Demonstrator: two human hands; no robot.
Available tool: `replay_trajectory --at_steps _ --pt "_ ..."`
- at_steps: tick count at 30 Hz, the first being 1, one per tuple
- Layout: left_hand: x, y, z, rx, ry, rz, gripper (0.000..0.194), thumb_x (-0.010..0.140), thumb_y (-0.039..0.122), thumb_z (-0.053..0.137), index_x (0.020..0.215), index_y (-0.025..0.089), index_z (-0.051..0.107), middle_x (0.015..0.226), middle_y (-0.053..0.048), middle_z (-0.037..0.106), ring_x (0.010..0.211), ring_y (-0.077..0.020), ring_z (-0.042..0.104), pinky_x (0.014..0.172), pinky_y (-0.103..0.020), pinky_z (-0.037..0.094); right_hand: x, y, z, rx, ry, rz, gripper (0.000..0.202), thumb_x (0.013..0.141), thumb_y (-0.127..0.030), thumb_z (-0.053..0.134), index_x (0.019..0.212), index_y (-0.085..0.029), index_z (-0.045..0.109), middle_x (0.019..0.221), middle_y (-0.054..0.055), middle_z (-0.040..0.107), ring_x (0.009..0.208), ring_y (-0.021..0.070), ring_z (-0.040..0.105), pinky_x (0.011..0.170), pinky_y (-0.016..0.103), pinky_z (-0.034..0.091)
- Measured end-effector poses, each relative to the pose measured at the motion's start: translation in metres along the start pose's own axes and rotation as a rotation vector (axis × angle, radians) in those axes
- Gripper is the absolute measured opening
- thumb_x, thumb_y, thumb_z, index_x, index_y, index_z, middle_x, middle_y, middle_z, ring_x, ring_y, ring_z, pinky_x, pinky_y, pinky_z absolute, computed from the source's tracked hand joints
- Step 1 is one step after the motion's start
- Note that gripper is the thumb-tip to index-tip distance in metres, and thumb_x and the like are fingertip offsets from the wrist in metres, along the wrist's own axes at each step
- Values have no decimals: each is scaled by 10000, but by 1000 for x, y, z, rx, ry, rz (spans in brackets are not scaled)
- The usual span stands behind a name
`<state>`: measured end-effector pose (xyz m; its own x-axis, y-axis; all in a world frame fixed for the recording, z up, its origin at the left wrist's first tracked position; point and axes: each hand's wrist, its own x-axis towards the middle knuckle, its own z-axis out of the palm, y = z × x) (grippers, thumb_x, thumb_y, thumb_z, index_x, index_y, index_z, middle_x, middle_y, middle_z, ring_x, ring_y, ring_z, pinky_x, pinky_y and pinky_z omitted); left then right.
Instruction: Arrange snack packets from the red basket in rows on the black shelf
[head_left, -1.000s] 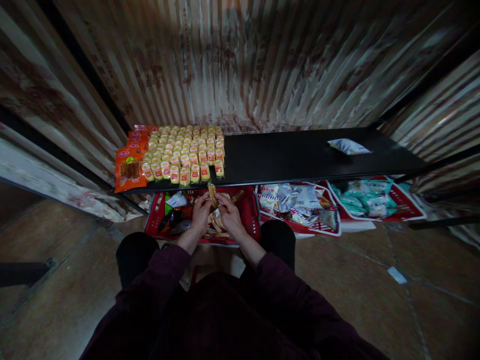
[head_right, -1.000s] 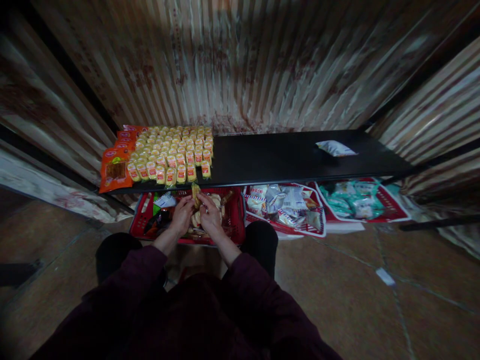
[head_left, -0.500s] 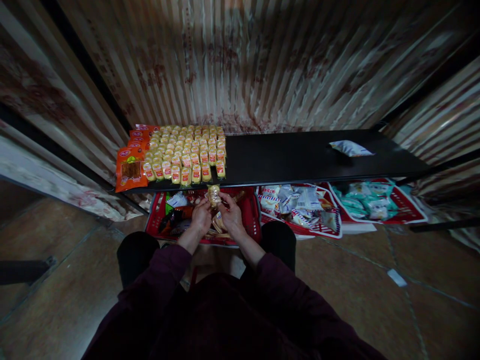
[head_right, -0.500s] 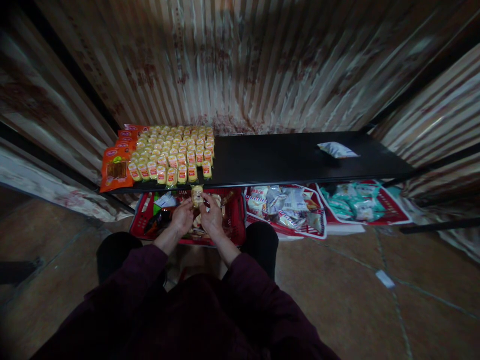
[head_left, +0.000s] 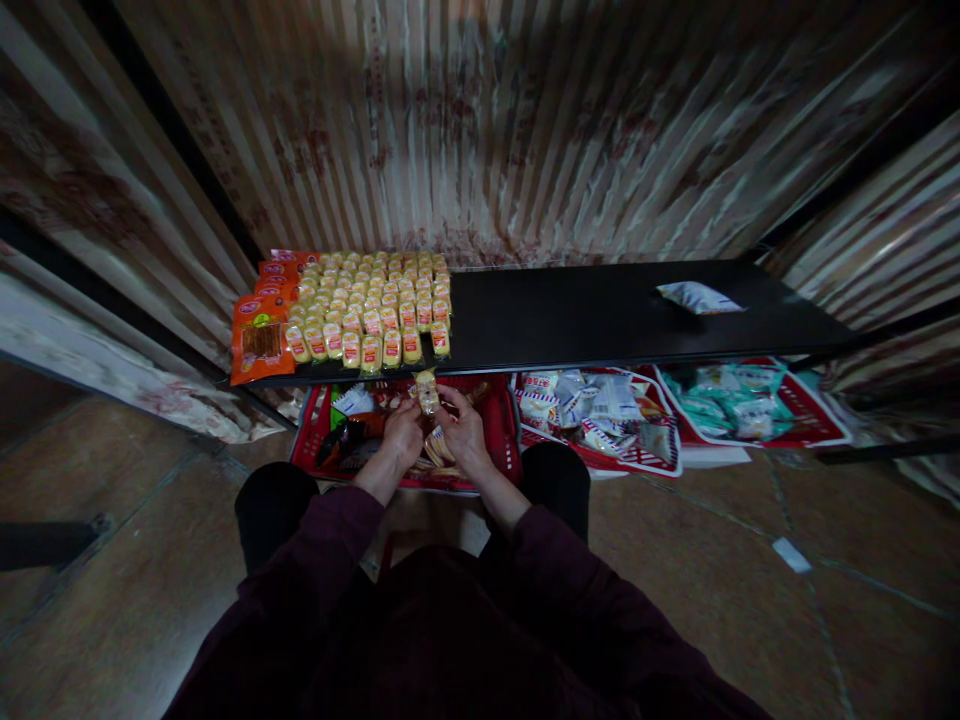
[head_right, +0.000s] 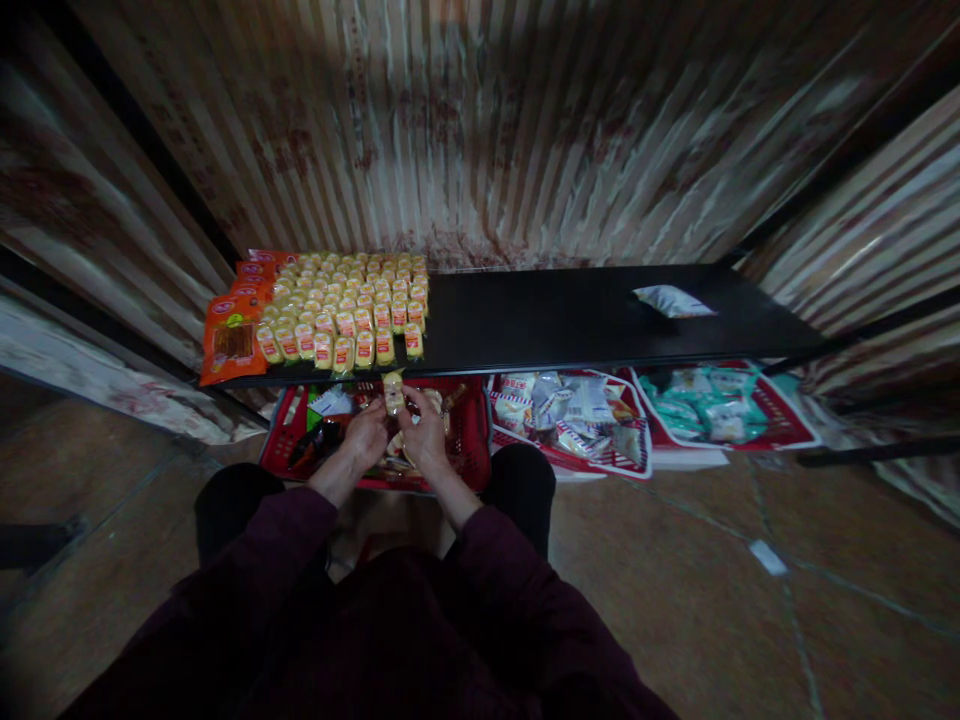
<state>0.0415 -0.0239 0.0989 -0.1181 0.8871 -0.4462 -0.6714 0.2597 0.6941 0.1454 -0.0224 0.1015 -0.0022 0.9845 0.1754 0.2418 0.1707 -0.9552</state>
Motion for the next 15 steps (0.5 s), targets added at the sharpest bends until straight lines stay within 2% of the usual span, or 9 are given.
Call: replay_trajectory --at_steps 6,15 --pt "-1 2 -1 5 -1 -96 302 685 93 596 970 178 644 784 -35 668 736 -164 634 760 -330 510 -2 -3 -3 -147 -18 -176 316 818 -206 511 1084 -256 673 1151 50 654 1120 210 554 1033 407 387" --pt "-3 5 6 -46 -13 -130 324 688 55 551 976 177 638 752 -26 652 666 -136 608 697 -286 498 -2 -7 -7 -276 -14 -219 269 834 -193 486 998 -217 698 1098 96 608 1054 223 551 974 401 434"
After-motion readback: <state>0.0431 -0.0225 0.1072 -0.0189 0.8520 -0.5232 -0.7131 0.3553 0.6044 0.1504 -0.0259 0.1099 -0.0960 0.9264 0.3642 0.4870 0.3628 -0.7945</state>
